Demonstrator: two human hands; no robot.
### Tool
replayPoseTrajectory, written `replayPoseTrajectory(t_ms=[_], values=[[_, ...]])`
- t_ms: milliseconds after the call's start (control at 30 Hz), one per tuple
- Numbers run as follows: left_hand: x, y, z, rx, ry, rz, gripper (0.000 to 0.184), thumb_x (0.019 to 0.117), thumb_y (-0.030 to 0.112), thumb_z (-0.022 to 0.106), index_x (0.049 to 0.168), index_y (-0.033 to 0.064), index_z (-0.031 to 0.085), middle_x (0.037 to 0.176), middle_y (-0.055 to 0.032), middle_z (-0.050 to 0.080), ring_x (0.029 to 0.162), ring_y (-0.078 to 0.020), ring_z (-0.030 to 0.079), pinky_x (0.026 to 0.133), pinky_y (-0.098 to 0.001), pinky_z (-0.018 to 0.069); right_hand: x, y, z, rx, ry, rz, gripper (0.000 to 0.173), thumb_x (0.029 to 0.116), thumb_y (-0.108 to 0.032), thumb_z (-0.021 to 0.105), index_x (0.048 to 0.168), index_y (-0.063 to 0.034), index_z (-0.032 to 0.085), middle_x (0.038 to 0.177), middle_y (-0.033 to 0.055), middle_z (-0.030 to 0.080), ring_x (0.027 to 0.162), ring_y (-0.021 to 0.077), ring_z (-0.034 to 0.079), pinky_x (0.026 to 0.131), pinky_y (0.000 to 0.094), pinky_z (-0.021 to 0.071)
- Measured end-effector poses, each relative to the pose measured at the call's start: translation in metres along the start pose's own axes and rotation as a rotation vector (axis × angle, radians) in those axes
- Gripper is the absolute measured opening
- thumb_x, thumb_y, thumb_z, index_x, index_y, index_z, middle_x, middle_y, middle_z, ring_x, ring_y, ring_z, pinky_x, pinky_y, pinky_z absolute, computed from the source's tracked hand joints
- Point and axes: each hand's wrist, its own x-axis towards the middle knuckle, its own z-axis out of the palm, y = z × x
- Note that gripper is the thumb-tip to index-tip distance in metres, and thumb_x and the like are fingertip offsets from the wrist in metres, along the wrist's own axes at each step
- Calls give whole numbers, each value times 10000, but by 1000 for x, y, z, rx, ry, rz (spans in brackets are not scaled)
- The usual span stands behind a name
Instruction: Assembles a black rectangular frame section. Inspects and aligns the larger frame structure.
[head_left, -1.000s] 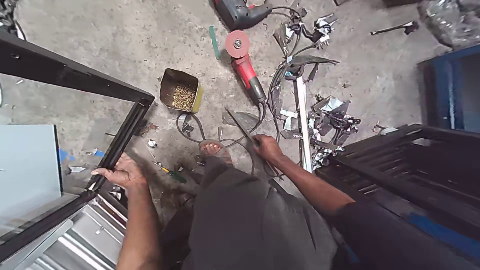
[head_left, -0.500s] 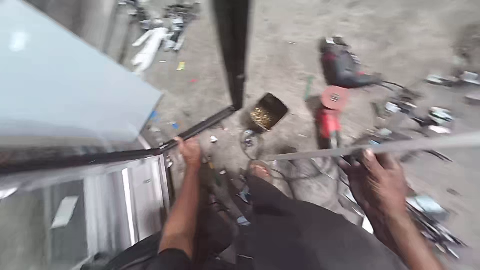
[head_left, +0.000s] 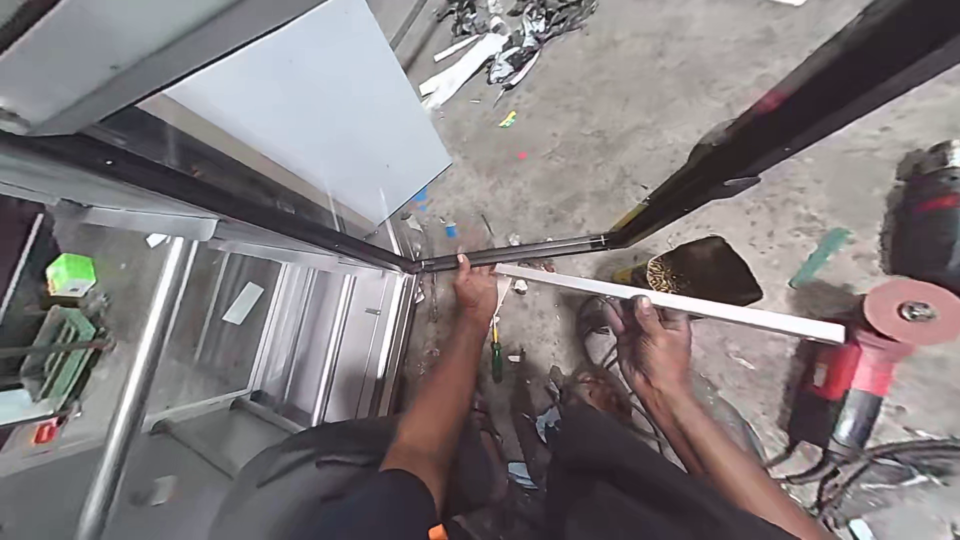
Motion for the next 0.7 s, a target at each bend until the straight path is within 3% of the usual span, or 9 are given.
replayPoseTrajectory(t_ms=[67, 200, 300, 367, 567, 700], values=[[-1, 0, 2, 0, 5, -5, 489, 1097, 463, 364, 1403, 114, 518, 1383, -110, 598, 1314, -278, 548, 1123, -541, 423, 2, 14, 13, 6, -25, 14, 259, 1041, -8, 535, 1285, -32, 450, 1088, 137, 661, 943, 290, 731, 857, 497, 645], [-4, 3, 6, -32, 35, -11, 495, 1090, 443, 412, 1463, 124, 471, 1459, -127, 549, 1362, -298, 518, 1149, -554, 404, 3, 43, 39, 34, -55, 84, 302, 1041, -12, 549, 1322, -17, 441, 1156, 173, 659, 990, 324, 732, 877, 502, 642], [-6, 4, 6, -75, 80, -7, 453, 1060, 389, 512, 1441, 143, 496, 1427, -146, 568, 1330, -335, 543, 1109, -597, 439, 1, 58, 56, 28, -77, 163, 336, 1045, -10, 540, 1362, -3, 428, 1215, 201, 663, 996, 337, 740, 870, 484, 649], [-2, 3, 1, -74, 61, -12, 463, 1052, 382, 535, 1461, 171, 483, 1445, -147, 554, 1336, -342, 538, 1108, -602, 436, 3, 68, 68, 21, -97, 214, 344, 1044, -21, 549, 1368, 4, 433, 1198, 201, 660, 999, 329, 737, 873, 473, 648], [9, -1, -15, -4, 5, -80, 508, 1070, 438, 494, 1500, 175, 432, 1521, -117, 492, 1407, -291, 470, 1167, -528, 382, 15, 93, 101, -2, -131, 313, 340, 1031, -34, 585, 1341, -22, 443, 1138, 171, 649, 971, 296, 733, 861, 462, 649], [11, 5, -22, 164, -67, -37, 534, 1100, 458, 347, 1508, 121, 412, 1479, -143, 532, 1361, -284, 512, 1156, -507, 404, 17, 108, 119, -42, -176, 349, 350, 1041, -63, 580, 1358, -23, 437, 1121, 157, 657, 966, 265, 727, 847, 437, 646]])
